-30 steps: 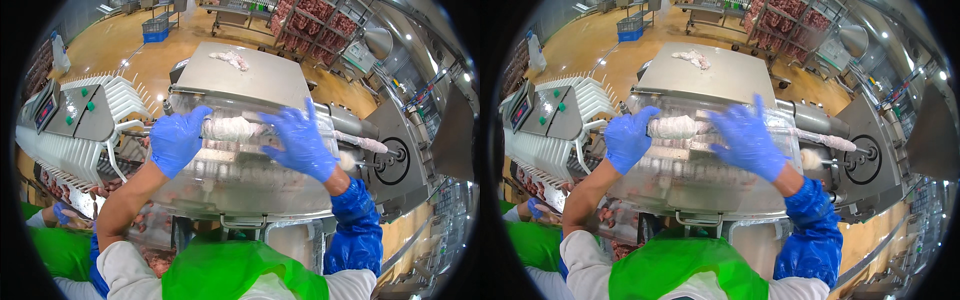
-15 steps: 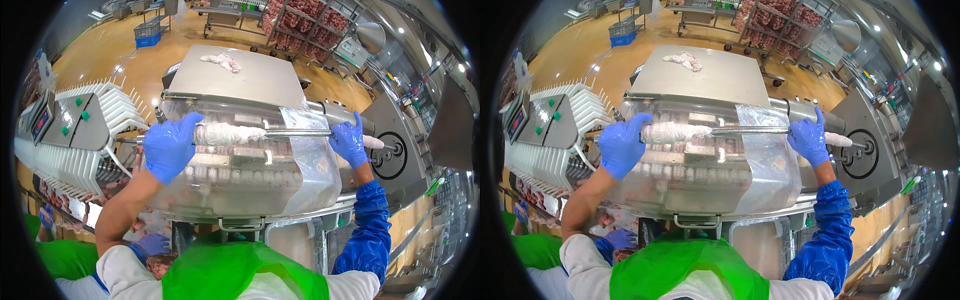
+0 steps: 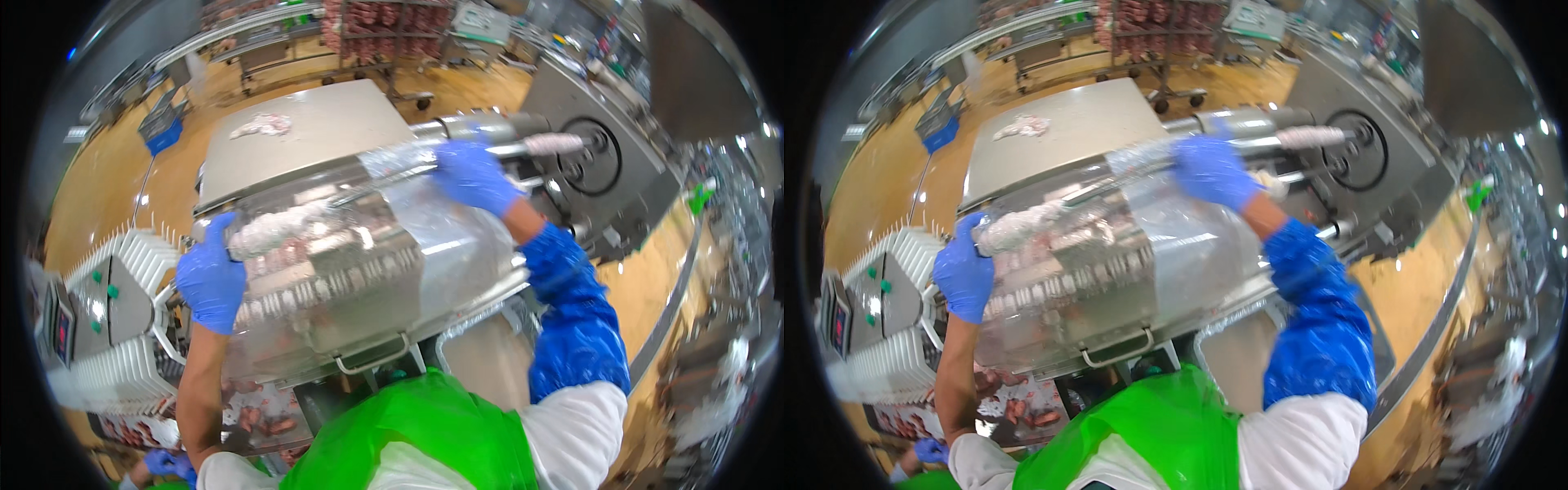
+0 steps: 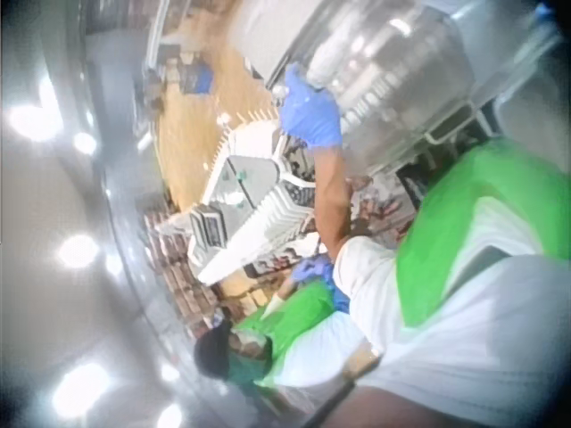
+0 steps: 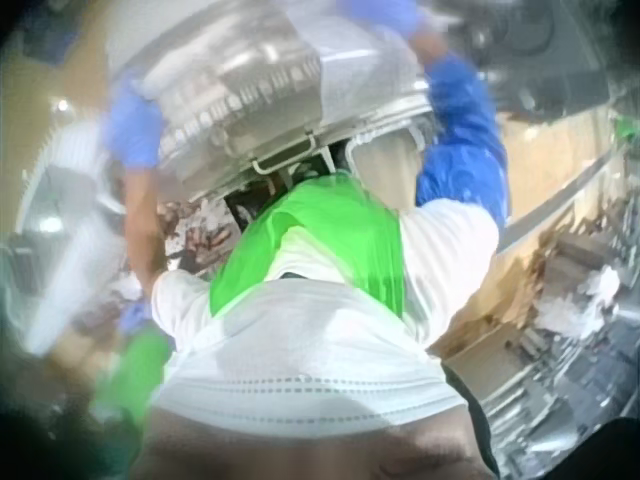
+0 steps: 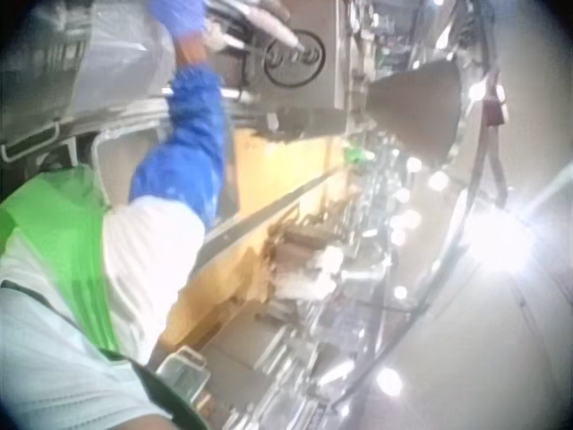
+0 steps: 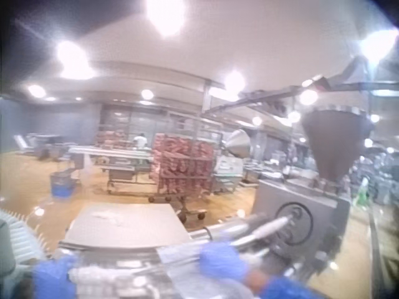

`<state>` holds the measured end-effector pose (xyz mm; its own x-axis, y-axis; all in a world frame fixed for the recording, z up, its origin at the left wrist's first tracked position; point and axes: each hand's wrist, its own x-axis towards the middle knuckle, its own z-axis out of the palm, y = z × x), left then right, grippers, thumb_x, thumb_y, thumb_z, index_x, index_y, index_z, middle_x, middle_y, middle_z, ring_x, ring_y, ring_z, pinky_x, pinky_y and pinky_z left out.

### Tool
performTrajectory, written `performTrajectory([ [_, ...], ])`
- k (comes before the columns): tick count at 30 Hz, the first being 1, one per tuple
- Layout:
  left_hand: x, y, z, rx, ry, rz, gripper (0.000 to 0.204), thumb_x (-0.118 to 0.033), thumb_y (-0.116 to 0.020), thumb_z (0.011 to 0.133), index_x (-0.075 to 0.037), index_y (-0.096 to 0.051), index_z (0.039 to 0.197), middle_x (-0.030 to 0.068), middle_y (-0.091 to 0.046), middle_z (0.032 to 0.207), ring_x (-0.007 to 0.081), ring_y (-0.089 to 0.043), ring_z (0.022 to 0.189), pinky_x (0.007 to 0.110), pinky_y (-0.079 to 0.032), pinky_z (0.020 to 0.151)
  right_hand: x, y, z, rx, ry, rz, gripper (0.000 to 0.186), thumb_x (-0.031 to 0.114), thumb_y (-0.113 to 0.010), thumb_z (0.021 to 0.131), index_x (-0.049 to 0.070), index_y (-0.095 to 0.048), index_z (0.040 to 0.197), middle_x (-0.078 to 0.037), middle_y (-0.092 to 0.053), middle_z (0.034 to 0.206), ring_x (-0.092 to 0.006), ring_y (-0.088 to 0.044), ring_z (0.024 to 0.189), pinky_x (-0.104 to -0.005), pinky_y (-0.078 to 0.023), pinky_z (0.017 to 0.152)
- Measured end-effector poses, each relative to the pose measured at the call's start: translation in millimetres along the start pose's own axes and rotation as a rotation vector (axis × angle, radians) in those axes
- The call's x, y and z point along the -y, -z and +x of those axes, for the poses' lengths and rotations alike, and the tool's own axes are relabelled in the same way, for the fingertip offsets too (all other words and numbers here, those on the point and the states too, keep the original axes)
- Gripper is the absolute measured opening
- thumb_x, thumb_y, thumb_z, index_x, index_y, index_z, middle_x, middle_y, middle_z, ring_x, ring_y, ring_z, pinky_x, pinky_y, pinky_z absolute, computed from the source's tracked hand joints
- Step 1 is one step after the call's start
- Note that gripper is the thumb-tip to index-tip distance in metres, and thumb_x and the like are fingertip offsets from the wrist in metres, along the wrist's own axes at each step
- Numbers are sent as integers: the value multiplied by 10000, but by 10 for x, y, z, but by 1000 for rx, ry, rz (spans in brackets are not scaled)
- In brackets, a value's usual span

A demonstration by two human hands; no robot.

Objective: The person operates a sausage stuffing machine in a meat processing facility. They repeatedly dip a white casing into a water bath, attach it to the machine's stuffer, and guide the casing as it fills with ground meat. The person also handles raw meat pieces on the conveyor and adjusts the machine's components.

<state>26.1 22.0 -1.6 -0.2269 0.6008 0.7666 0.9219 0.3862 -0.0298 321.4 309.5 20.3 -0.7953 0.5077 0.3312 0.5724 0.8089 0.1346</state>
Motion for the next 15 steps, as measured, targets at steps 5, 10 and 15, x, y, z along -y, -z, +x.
performTrajectory([
  [5,194,37,38,-121,-41,-116,588,-22,-670,649,-211,-639,1205,56,-512,562,254,-517,491,391,-395,497,957,412,13,-294,335,183,186,295,-657,795,112,-626,812,-106,-615,711,-329,-633,667,-459,-479,624],
  [10,-361,530,570,-280,-412,-129,504,-107,-710,748,-139,-599,1239,51,-644,978,273,-546,1048,449,-379,970,699,559,-1025,-291,-106,333,242,322,-707,804,95,-623,817,-115,-618,707,-356,-608,666,-409,-478,577],
  [15,-1004,513,1028,-178,-549,-316,342,-164,-687,823,-112,-626,1155,87,-649,1044,271,-558,1117,444,-359,1041,449,-327,-2674,-524,-955,651,318,302,-663,875,-8,-597,903,-178,-638,835,-285,-564,604,-387,-458,583],
])
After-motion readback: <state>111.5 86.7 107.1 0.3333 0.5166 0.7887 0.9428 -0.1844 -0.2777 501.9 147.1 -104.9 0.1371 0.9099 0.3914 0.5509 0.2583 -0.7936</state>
